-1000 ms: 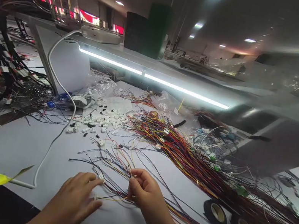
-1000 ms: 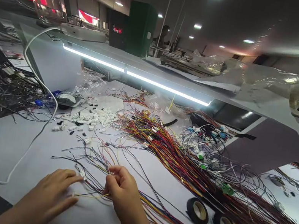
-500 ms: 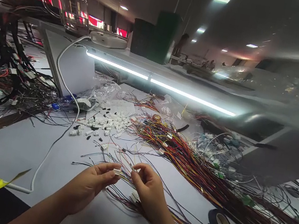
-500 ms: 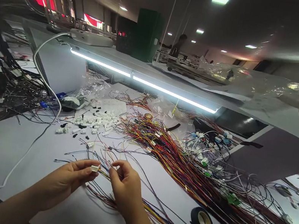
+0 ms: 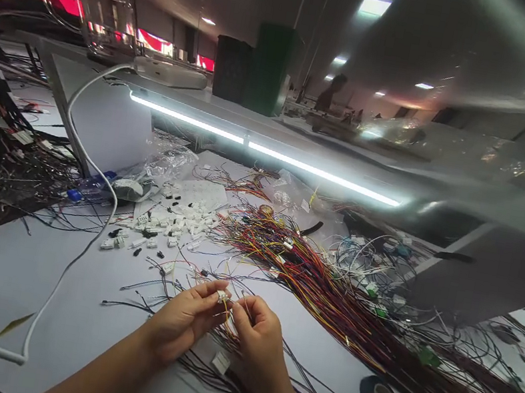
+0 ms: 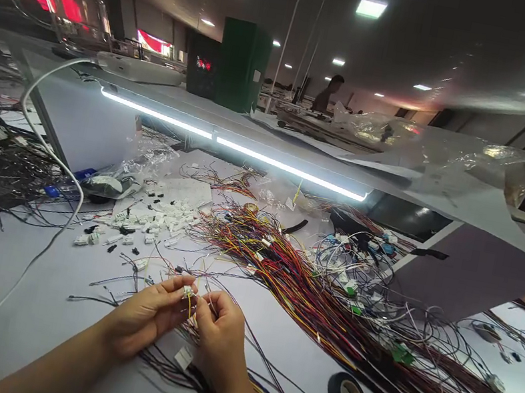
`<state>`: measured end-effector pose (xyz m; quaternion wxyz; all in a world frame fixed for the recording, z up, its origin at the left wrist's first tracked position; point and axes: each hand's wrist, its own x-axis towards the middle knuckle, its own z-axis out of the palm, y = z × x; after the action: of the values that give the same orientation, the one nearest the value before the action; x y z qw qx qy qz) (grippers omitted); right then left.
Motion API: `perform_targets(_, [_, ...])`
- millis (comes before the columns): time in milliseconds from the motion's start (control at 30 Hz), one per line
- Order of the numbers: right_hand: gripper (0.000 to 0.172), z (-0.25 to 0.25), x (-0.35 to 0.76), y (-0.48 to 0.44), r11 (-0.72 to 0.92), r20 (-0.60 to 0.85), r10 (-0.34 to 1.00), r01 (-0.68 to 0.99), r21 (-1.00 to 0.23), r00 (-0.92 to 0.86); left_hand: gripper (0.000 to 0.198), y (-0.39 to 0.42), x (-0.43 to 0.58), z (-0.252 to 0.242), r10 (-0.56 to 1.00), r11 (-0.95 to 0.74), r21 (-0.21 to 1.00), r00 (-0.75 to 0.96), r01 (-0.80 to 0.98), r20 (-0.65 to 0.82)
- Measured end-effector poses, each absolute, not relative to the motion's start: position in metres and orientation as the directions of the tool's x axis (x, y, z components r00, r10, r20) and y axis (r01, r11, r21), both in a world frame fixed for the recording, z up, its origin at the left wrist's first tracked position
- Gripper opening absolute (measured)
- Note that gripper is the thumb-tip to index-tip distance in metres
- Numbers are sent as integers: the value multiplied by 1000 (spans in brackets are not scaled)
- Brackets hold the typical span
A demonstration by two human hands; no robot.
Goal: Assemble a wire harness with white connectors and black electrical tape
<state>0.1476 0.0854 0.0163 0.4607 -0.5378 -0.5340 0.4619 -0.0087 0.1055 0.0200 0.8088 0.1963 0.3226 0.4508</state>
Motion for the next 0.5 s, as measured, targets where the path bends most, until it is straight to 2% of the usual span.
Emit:
perform_targets(167, [27,15,147,84,-4,-2,1000,205,-979,10,31,105,-13,17,856,516,634,326,-576,-401])
perform_targets(500, [19,11,145,84,21,27,999,277,-961,18,30,104,-6,17,846,533,592,370,-605,-383])
